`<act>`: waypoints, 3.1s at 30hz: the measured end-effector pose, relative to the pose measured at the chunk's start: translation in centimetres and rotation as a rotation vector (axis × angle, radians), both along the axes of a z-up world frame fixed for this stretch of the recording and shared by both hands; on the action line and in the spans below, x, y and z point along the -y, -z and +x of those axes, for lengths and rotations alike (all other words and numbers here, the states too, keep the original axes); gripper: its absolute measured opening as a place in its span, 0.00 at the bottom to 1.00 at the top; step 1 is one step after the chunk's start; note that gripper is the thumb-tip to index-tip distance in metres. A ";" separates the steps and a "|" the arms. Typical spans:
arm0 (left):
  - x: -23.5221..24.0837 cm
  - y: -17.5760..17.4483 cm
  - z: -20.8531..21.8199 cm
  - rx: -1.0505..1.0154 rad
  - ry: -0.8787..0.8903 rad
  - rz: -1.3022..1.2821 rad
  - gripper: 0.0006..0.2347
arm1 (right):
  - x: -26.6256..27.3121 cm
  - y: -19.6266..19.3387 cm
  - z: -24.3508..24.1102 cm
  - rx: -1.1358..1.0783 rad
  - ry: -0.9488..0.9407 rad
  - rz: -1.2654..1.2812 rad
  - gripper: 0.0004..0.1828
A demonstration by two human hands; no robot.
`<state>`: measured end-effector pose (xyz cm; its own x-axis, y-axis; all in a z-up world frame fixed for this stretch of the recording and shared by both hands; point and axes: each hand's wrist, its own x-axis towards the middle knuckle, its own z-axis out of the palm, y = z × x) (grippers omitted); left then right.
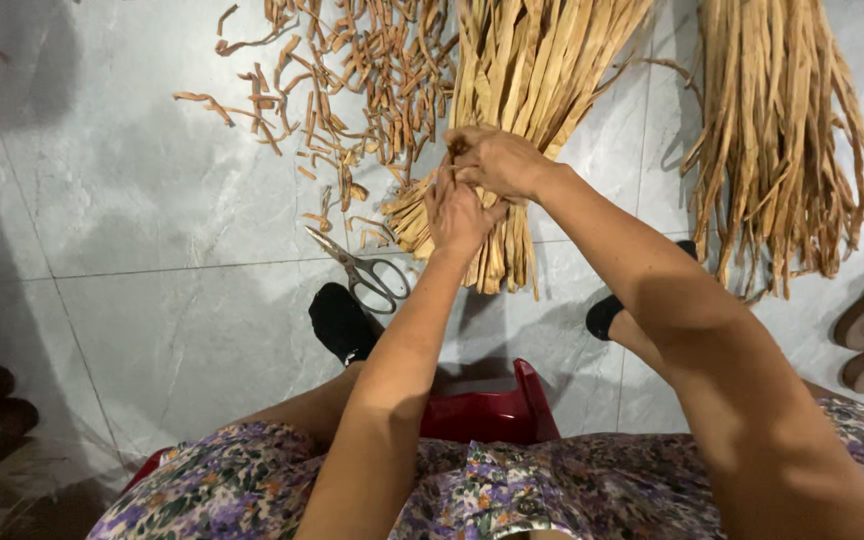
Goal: The person sits on a low stool and uses shears to trim and bundle dried plant strips. They repeatedly cut the strips, gather them into bundles, and tie them together. The trimmed pieces accumulate on the floor.
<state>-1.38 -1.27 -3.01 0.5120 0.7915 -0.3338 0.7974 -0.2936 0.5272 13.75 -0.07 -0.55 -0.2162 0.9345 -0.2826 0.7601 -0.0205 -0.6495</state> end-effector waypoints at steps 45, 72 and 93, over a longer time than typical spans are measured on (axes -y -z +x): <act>-2.8 -40.1 -11.0 0.547 0.631 0.423 0.30 | 9.9 -33.4 -8.6 -1.232 0.435 0.558 0.12; -3.2 -35.4 -9.0 0.680 0.401 0.388 0.09 | 10.4 -43.0 -7.3 0.823 -0.285 0.962 0.20; -2.4 -36.0 -9.1 0.803 0.528 0.536 0.06 | 13.1 -34.4 -5.6 -0.905 0.613 -0.205 0.21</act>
<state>-10.50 1.16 33.04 0.7430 0.3520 0.5693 -0.0134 -0.8425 0.5385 8.18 -13.18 33.81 0.0616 0.9076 -0.4153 -0.1681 -0.4007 -0.9006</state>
